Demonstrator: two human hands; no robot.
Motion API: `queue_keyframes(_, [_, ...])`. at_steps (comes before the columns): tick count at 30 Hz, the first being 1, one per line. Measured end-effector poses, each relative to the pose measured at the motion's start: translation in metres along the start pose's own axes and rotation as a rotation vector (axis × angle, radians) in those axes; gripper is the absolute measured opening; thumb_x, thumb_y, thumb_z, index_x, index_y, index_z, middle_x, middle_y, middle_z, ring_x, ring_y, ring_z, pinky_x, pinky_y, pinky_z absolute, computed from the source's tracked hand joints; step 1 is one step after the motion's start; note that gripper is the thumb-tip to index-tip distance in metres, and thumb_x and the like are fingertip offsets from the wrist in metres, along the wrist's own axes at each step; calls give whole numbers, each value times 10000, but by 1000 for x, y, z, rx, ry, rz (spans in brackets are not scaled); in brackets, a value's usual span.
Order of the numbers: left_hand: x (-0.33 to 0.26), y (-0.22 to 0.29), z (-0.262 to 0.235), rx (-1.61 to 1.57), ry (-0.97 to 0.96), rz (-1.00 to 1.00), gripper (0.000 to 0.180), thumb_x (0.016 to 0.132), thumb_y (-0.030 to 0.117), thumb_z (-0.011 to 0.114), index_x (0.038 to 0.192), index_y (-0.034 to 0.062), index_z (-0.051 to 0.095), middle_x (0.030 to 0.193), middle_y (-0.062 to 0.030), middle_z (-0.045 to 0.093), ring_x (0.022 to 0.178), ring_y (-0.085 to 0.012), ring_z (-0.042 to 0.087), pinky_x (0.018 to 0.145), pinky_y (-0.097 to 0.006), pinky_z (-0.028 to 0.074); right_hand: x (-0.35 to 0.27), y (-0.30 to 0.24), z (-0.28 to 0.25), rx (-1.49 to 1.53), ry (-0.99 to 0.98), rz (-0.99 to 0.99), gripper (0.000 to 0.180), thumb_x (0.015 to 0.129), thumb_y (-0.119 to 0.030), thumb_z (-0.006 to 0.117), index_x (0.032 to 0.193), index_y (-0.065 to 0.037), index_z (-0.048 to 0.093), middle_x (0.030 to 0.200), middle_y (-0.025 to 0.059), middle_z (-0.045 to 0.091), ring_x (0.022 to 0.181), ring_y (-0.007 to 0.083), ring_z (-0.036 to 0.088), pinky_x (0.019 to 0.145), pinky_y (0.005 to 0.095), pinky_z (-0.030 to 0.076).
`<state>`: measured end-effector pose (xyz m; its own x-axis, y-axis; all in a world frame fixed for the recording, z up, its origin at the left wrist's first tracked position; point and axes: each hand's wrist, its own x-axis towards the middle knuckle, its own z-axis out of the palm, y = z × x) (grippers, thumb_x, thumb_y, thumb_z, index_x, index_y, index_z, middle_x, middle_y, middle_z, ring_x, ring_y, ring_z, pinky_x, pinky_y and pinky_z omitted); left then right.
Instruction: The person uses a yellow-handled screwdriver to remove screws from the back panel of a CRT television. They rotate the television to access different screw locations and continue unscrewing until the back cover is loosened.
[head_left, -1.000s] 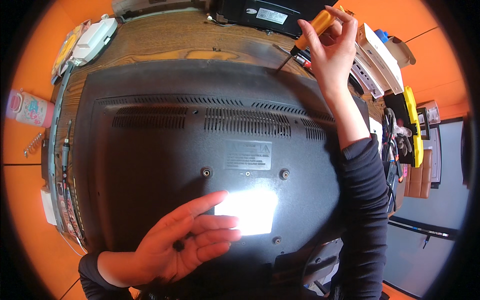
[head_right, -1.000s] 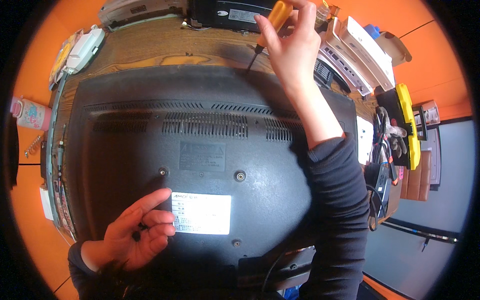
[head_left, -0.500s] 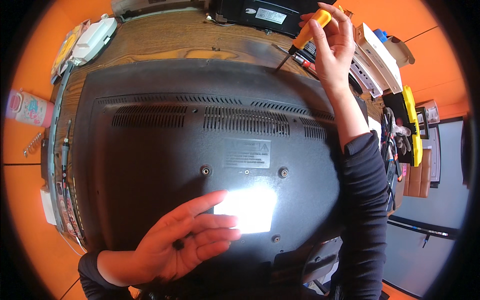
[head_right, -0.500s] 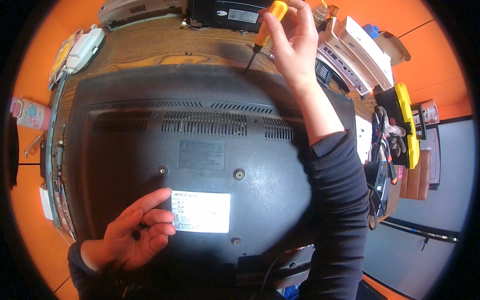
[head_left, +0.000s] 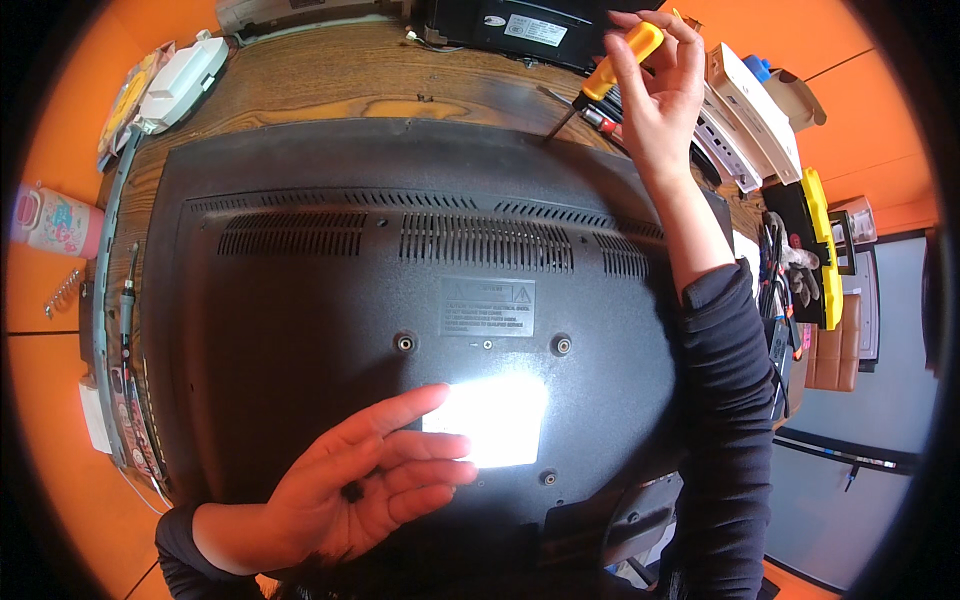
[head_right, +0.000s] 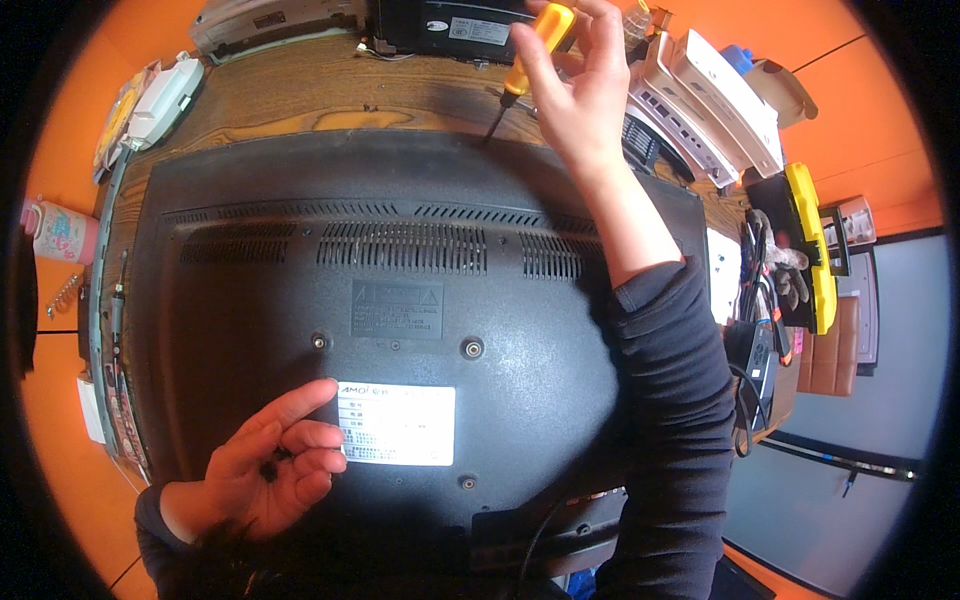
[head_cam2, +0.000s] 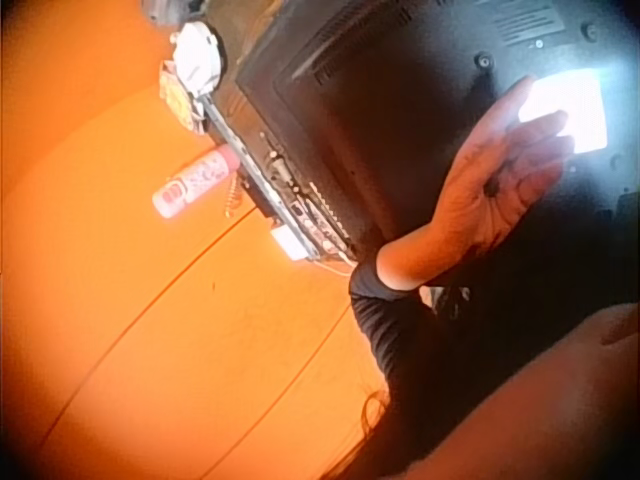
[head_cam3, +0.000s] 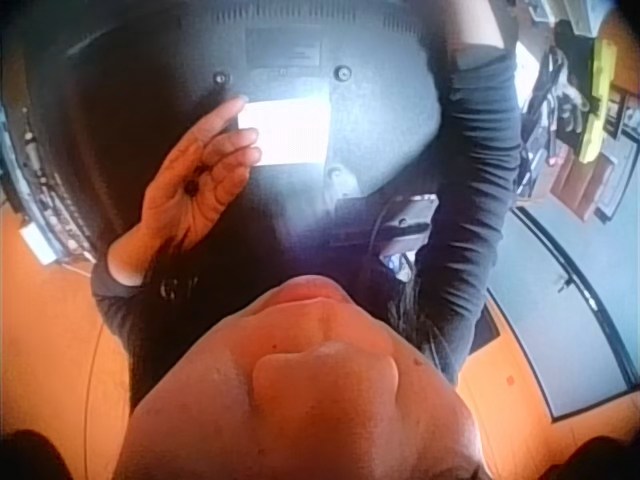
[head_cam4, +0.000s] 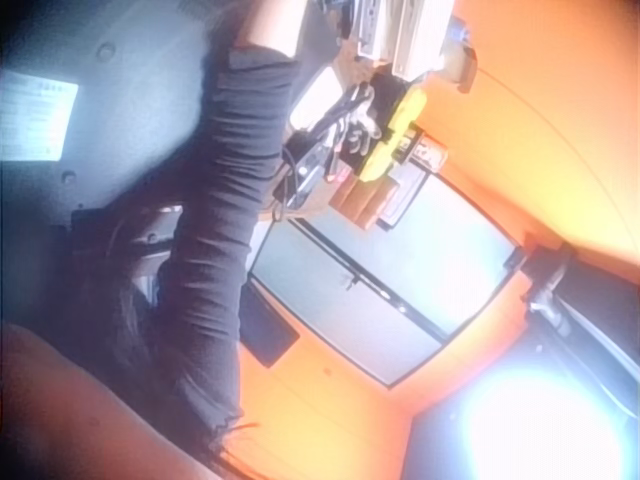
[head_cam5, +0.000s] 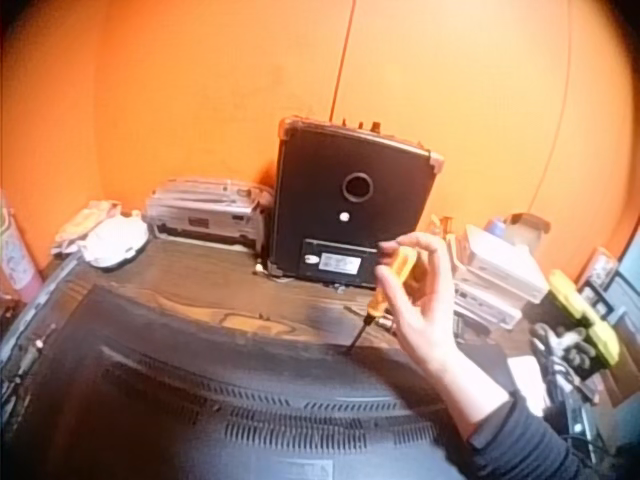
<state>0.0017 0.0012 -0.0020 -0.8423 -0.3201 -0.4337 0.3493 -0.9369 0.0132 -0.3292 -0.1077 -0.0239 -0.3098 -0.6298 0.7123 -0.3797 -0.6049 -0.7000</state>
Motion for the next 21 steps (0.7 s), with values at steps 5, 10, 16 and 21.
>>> queue_keyframes(5, [0, 0, 1, 8, 22, -1, 439, 947, 160, 299, 1353, 12, 219, 1157, -207, 515, 1048, -283, 545, 876, -357, 491, 2, -3, -5, -126, -31, 59, 298, 835, -3, 560, 1107, -66, 456, 919, 35, 526, 825, 99, 531, 736, 233, 445])
queue_keyframes(10, [0, 0, 2, 17, 34, 0, 435, 948, 160, 292, 1352, 14, 226, 1150, -203, 519, 1045, -282, 547, 868, -358, 496, 2, -3, -2, 43, 25, 96, 299, 833, -4, 563, 1104, -73, 456, 891, 28, 523, 817, 88, 523, 723, 226, 443])
queue_keyframes(16, [1, 0, -1, 13, -16, -12, 443, 949, 160, 303, 1358, 19, 207, 1187, -208, 486, 1083, -289, 514, 902, -358, 464, 4, -7, -6, -270, -26, 68, 327, 873, -3, 486, 1183, -88, 424, 903, 37, 532, 851, 98, 522, 754, 222, 427])
queue_keyframes(21, [0, 0, 1, 60, 38, 2, 438, 942, 168, 319, 1346, 17, 244, 1130, -193, 532, 1020, -272, 561, 855, -348, 503, 4, -5, -5, -144, -31, 81, 395, 872, -3, 473, 1251, -76, 391, 973, 48, 518, 830, 111, 507, 752, 225, 413])
